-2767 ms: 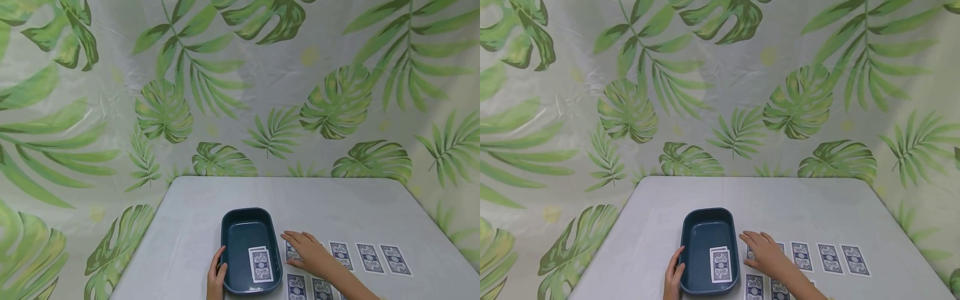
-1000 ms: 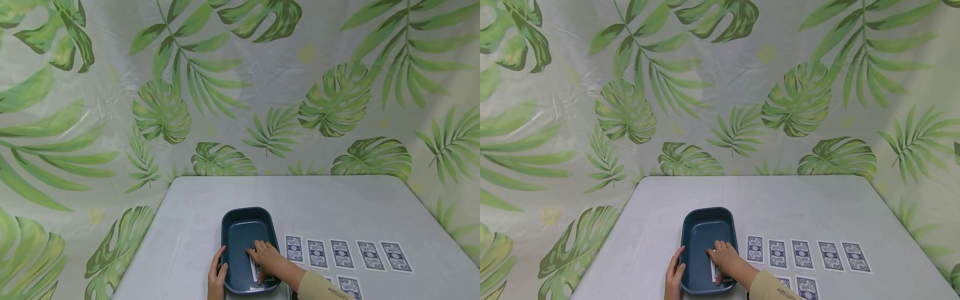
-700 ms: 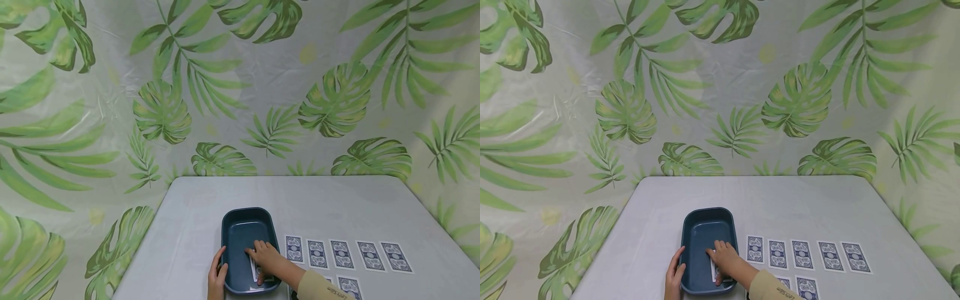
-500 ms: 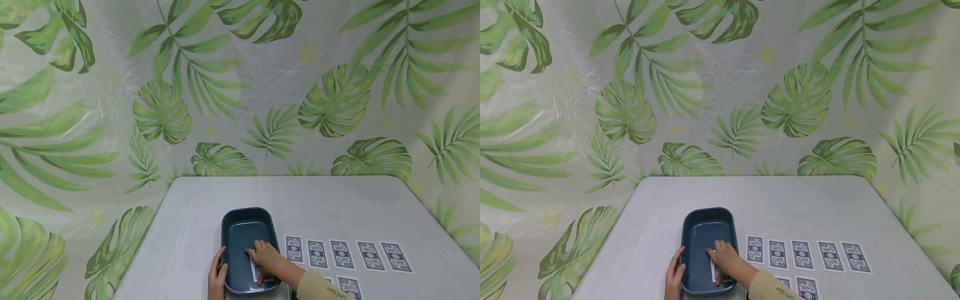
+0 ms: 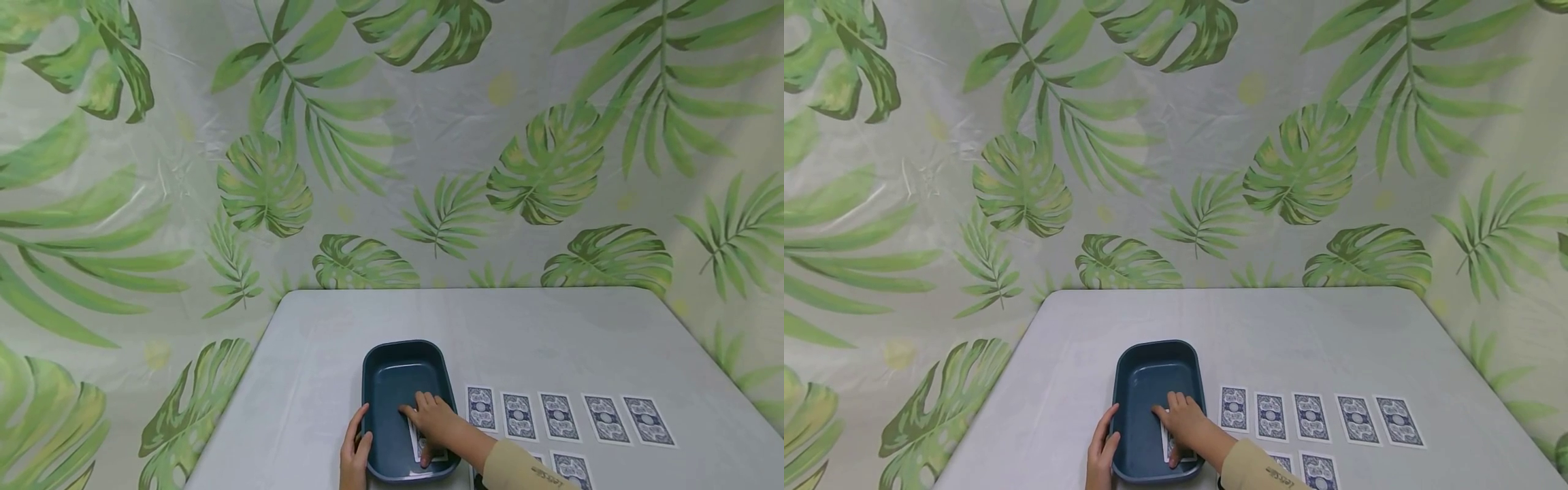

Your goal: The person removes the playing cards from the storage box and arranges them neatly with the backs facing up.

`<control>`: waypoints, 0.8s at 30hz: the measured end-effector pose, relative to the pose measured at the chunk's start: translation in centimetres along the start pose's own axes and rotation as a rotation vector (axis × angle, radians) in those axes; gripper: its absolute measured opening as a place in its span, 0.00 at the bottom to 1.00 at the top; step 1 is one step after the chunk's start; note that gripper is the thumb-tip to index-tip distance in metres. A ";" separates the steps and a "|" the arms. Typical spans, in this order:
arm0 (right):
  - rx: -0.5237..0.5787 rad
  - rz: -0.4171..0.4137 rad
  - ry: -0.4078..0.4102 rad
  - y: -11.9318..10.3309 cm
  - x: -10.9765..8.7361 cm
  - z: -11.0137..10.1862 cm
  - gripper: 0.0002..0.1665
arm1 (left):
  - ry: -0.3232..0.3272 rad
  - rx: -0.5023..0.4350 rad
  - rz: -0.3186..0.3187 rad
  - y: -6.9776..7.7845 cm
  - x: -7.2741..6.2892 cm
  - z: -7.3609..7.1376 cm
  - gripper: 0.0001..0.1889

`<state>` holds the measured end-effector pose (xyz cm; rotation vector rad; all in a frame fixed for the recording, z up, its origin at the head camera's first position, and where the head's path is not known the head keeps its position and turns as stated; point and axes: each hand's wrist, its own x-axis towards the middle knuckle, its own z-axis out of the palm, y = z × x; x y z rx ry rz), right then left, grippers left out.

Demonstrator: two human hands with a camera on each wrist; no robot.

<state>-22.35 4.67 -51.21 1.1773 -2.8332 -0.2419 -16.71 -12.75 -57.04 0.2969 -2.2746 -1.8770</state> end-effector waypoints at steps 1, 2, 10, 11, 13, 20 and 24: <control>0.009 0.008 -0.009 0.0 0.0 0.0 0.61 | 0.000 -0.001 -0.004 0.0 0.0 0.0 0.21; 0.018 0.017 -0.015 -0.1 0.0 -0.1 0.61 | 0.000 -0.001 -0.006 0.0 0.0 0.0 0.20; 0.031 0.080 -0.034 -0.5 0.1 -0.1 0.61 | -0.003 -0.001 0.026 0.0 0.1 0.0 0.20; 0.039 0.083 -0.030 -0.5 0.1 -0.1 0.60 | -0.002 -0.003 0.031 0.0 0.1 0.0 0.20; 0.051 0.078 -0.013 -0.6 -0.1 -0.1 0.57 | -0.003 -0.009 0.036 0.0 0.1 0.0 0.20; 0.058 0.023 0.068 -1.1 -1.2 -0.1 0.47 | -0.008 -0.014 0.005 0.0 0.0 0.0 0.21; 0.102 -0.014 0.077 -1.2 -1.6 0.0 0.47 | 0.001 -0.009 0.002 0.1 -0.1 0.0 0.21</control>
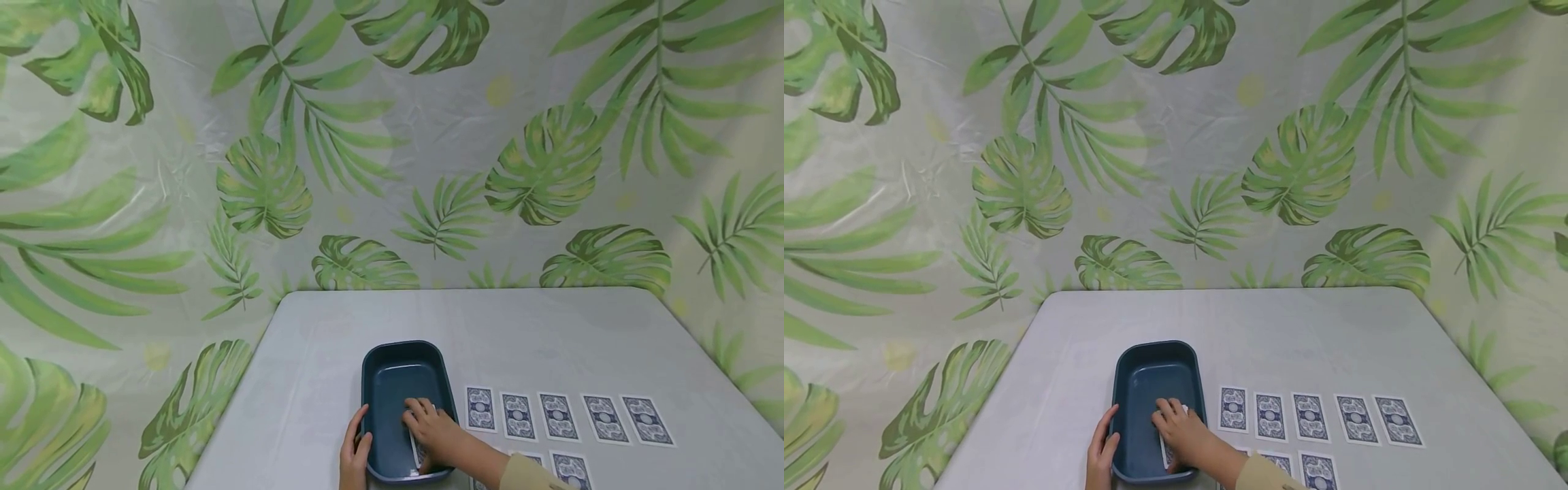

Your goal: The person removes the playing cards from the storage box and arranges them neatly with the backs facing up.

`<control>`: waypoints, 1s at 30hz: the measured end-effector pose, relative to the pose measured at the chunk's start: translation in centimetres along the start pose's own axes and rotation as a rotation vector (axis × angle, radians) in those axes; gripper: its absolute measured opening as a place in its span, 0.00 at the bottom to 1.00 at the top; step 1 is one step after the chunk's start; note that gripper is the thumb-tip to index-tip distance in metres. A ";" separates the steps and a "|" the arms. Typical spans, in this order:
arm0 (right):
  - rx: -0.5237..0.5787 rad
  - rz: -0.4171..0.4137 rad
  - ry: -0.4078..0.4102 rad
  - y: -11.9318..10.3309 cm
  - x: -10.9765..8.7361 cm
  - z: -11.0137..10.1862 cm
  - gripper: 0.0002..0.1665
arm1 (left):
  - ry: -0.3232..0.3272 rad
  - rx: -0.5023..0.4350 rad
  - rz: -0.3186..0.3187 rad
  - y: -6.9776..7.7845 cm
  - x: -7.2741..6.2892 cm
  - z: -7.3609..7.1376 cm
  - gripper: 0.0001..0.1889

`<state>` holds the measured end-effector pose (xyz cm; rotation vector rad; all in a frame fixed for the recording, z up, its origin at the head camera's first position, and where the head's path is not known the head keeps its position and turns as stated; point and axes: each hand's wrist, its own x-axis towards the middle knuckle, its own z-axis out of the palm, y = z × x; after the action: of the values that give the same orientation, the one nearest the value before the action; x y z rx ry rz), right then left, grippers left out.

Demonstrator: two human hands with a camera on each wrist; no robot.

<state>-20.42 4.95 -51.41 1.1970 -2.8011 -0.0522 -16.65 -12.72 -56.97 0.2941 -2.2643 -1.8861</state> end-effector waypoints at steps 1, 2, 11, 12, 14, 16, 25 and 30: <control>0.010 -0.009 0.007 0.0 0.0 0.0 0.47 | 0.003 0.002 -0.003 0.0 0.0 0.0 0.21; 0.015 -0.017 0.018 0.0 -0.1 0.1 0.47 | 0.006 0.001 -0.003 0.1 0.0 0.0 0.21; 0.095 -0.045 0.017 0.4 0.0 -1.4 0.54 | -0.001 -0.008 0.026 0.2 -0.1 0.1 0.21; 0.113 -0.040 0.013 0.5 0.0 -1.9 0.54 | 0.001 -0.006 0.030 0.2 0.0 0.1 0.21; 0.158 -0.018 0.009 0.9 -0.1 -3.0 0.55 | 0.012 0.000 0.023 0.2 0.1 0.2 0.20; 0.211 0.018 -0.006 1.3 -0.6 -4.1 0.56 | 0.024 0.009 0.014 0.2 0.1 0.3 0.20; 0.278 0.183 0.018 6.0 -7.5 -6.6 0.62 | 0.033 0.014 0.002 0.1 0.0 0.6 0.21; 0.295 0.277 -0.036 8.9 -13.2 -5.8 0.63 | 0.043 0.027 0.014 0.1 0.0 0.4 0.21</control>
<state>-17.14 20.67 -46.03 0.8449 -3.0552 0.3737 -16.74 -12.29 -56.95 0.3180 -2.2597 -1.8256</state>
